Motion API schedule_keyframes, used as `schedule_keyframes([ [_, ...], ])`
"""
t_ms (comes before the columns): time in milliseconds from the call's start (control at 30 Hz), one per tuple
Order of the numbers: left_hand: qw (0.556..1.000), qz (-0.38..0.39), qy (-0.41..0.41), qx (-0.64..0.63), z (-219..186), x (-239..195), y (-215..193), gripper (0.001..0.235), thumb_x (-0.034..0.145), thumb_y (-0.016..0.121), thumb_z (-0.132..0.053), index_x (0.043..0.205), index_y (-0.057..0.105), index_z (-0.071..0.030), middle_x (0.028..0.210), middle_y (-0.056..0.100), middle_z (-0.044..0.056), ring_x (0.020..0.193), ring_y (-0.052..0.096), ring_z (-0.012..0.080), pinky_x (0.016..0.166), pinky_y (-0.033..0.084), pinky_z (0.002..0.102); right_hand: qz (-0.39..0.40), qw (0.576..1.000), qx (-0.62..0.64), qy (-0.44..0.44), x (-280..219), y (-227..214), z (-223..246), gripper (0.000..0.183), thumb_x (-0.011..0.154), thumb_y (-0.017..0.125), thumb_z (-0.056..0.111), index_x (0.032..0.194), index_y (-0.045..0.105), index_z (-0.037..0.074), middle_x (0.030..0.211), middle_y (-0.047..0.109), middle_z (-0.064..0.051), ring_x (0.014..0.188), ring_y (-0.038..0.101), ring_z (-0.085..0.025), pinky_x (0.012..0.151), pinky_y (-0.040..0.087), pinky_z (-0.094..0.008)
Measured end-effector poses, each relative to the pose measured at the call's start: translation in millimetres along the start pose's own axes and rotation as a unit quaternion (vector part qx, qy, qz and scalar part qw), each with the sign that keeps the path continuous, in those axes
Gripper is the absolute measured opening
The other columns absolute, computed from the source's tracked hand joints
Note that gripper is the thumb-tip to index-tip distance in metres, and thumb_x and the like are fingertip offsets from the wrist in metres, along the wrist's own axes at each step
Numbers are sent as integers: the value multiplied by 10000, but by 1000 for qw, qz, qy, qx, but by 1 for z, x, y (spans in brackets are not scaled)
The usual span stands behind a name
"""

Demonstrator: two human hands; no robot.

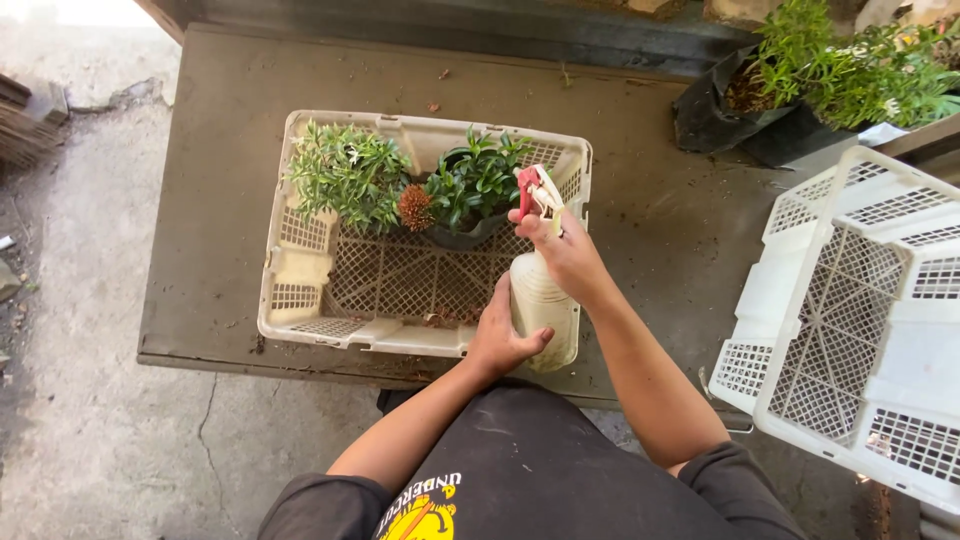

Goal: The person sprays water onto potted plants with a spray bottle, touching and turning the foliage while spraying, and arranges the pots inside a plastic crate on the work table.

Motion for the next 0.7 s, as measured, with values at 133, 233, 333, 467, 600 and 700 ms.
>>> schedule_keyframes([
  [133, 1000, 1, -1, 22, 5, -3, 1, 1166, 679, 850, -461, 1558, 255, 22, 1462, 508, 265, 1358, 532, 376, 1126, 425, 452, -16, 1000, 3, 21, -8, -12, -8, 605, 1018, 633, 247, 1523, 431, -17, 1371, 614, -100, 1214, 625, -159, 995, 536, -336],
  [233, 1000, -5, 11, 11, -5, -5, -3, 1204, 640, 883, -486, 1552, 274, 11, 1453, 516, 243, 1349, 549, 348, 1123, 444, 452, -42, 997, -25, 63, -16, -14, -5, 487, 1001, 627, 157, 1439, 554, -42, 1288, 703, -112, 1126, 681, -167, 1003, 541, -323],
  [333, 1000, 6, 22, -3, -10, -6, -3, 1226, 628, 898, -503, 1563, 285, -1, 1448, 523, 223, 1333, 564, 329, 1109, 464, 445, -68, 995, -53, 46, -27, -11, 10, 445, 975, 624, 162, 1378, 606, -26, 1227, 722, -101, 1040, 715, -166, 938, 565, -329],
  [467, 999, 21, 40, -6, -7, -9, 0, 1259, 611, 924, -507, 1568, 275, -11, 1463, 514, 213, 1347, 561, 329, 1116, 463, 448, -105, 986, -132, -8, -46, -3, 36, 366, 991, 632, 175, 1287, 675, -35, 1116, 752, -87, 991, 721, -130, 884, 562, -286],
  [600, 998, 35, 47, -25, -12, -11, -1, 1273, 597, 941, -508, 1570, 278, -27, 1461, 519, 198, 1346, 566, 317, 1118, 469, 440, -169, 965, -200, -21, -60, 2, 57, 296, 984, 632, 181, 1188, 715, -18, 955, 777, -54, 882, 710, -91, 765, 561, -254],
  [700, 996, 55, 51, -48, -14, -12, -2, 1270, 599, 935, -504, 1572, 273, -25, 1464, 517, 196, 1352, 559, 318, 1125, 463, 444, -203, 938, -282, -11, -68, 9, 69, 265, 961, 670, 174, 1133, 742, -13, 871, 767, -68, 798, 697, -103, 706, 557, -269],
])
Point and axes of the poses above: each hand's wrist, its own x-axis towards the middle knuckle, its own y-axis out of the palm, z = x × y, the point moved 10 cm from there along x, towards the middle knuckle
